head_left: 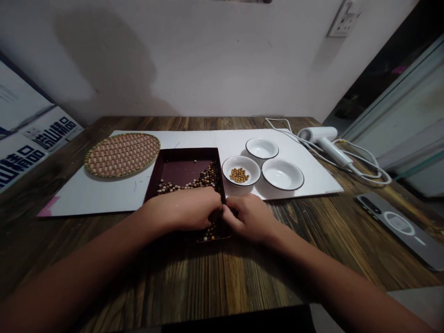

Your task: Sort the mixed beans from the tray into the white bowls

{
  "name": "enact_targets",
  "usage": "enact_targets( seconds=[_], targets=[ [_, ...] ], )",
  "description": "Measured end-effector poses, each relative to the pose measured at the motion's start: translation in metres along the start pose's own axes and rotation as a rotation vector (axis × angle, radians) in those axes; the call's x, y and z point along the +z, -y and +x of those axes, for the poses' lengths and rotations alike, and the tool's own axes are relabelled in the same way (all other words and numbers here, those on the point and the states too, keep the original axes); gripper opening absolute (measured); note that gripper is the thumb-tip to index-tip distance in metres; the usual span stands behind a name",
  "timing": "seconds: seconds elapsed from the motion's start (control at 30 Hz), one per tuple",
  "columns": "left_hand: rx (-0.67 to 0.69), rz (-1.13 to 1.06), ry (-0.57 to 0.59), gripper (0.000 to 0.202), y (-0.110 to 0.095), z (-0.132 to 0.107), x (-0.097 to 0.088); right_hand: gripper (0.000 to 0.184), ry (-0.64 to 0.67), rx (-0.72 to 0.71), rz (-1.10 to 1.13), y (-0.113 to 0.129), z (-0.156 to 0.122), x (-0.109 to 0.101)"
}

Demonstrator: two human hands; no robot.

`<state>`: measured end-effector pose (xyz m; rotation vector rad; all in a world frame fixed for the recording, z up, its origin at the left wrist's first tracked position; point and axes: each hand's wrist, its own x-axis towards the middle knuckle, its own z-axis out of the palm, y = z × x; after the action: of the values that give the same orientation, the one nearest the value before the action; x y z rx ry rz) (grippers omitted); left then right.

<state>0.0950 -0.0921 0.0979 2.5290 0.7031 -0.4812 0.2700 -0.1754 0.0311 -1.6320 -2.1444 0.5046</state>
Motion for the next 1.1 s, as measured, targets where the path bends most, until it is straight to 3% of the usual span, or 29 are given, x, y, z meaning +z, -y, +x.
enact_targets(
  seconds=[0.4,0.47,0.53,0.63,0.73,0.83,0.97,1.1],
  targets=[
    [0.035,0.004,0.016,0.010,0.002,-0.001,-0.005,0.035,-0.023,-0.022,-0.002,-0.002,0.000,0.001],
    [0.055,-0.014,-0.013,0.011,0.009,-0.002,-0.009,0.035,-0.092,-0.045,0.001,-0.002,-0.001,-0.001],
    [0.098,-0.020,-0.071,0.012,0.019,-0.003,-0.014,0.034,-0.241,-0.097,0.026,-0.003,-0.001,-0.008],
    [0.098,-0.032,-0.161,0.013,0.036,-0.002,-0.023,0.022,-0.364,-0.255,0.082,-0.003,0.003,-0.026],
    [0.146,-0.053,-0.225,0.014,0.050,0.002,-0.029,0.009,-0.136,-0.409,0.013,0.003,0.011,-0.044],
    [0.147,-0.081,-0.255,0.014,0.061,0.008,-0.030,0.016,0.160,-0.472,-0.092,0.016,0.023,-0.055],
    [0.158,-0.156,-0.330,0.015,0.075,0.018,-0.026,0.023,0.402,-0.398,-0.177,0.036,0.037,-0.057],
    [0.214,-0.253,-0.458,0.014,0.091,0.028,-0.017,0.023,0.518,-0.310,-0.286,0.048,0.048,-0.051]
  ],
)
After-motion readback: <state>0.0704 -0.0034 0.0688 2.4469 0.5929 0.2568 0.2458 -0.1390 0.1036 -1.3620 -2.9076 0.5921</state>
